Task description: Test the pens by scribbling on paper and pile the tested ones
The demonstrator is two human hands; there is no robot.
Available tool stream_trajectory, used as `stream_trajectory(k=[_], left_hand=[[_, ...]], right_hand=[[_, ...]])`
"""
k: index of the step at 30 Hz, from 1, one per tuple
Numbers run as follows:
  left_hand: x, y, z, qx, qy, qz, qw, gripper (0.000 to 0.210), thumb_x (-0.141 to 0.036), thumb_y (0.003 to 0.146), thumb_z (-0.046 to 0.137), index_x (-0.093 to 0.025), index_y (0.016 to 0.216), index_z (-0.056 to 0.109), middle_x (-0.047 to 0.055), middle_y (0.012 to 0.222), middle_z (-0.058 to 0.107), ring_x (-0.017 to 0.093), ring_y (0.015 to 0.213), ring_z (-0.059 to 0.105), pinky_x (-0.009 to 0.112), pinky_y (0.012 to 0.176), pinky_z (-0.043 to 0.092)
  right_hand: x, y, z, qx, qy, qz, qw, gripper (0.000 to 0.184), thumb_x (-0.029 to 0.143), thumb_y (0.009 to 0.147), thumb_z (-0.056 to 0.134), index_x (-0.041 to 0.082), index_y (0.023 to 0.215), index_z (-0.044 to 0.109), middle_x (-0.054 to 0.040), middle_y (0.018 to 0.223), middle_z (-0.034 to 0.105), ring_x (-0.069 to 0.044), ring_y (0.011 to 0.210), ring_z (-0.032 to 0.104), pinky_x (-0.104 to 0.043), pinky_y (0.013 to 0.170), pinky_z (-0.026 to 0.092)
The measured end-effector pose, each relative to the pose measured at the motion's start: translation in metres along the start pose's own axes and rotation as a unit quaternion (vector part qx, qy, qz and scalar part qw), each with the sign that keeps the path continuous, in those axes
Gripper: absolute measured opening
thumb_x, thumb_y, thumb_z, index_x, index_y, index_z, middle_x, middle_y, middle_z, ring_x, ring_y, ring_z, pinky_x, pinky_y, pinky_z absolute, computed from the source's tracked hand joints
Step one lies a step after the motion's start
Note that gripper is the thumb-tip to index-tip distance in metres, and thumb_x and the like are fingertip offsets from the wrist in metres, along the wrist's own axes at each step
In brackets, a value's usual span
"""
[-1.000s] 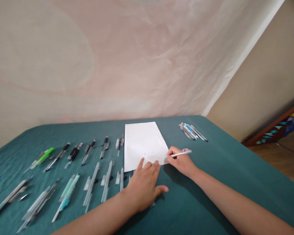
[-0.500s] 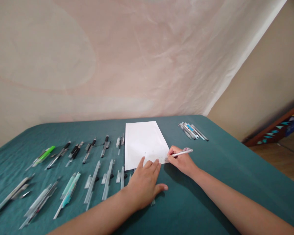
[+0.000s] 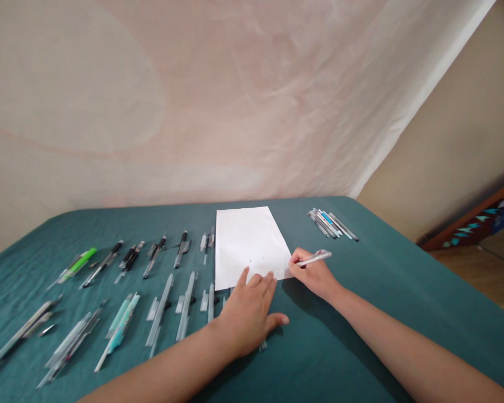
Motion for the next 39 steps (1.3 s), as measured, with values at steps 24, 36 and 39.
stream_trajectory(k=[24,36,39], left_hand=[[0.0003,0.0007,0.0006,-0.007,0.008,0.001,1.0,0.065,-0.06,0.088,0.026,-0.017,0.132,0.044,0.01,0.138,0.044,0.026,0.121,0.042,0.047,0.109,0.016],[0.0003,0.0016,-0.0011,0.007,0.006,0.004,1.0,0.064,-0.059,0.088,0.026,-0.015,0.132,0.044,0.011,0.139,0.043,0.027,0.12,0.042,0.048,0.109,0.016],[0.0003,0.0013,-0.0007,0.004,0.005,0.003,1.0,0.064,-0.059,0.088,0.026,-0.016,0.132,0.044,0.01,0.139,0.044,0.027,0.12,0.043,0.047,0.109,0.016]], right_hand=[[-0.001,-0.001,-0.0007,-0.005,0.007,0.005,1.0,0.007,0.018,0.073,0.05,0.018,0.067,0.053,0.004,0.058,0.053,-0.011,0.052,0.045,-0.022,0.05,0.031],[-0.0039,0.0007,-0.0049,-0.024,0.0,0.024,0.999,0.008,0.021,0.073,0.051,0.019,0.066,0.053,0.0043,0.055,0.05,-0.012,0.051,0.045,-0.023,0.049,0.031],[-0.0067,-0.0008,-0.0052,-0.023,0.041,0.035,0.998,0.012,0.026,0.078,0.05,0.019,0.069,0.054,0.0045,0.055,0.05,-0.012,0.051,0.046,-0.022,0.049,0.033]])
Point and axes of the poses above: each hand's wrist, its own y-axis towards the middle knuckle, its own z-axis out of the palm, x = y × z, the point moved 7 cm from there along y, towards the middle knuckle
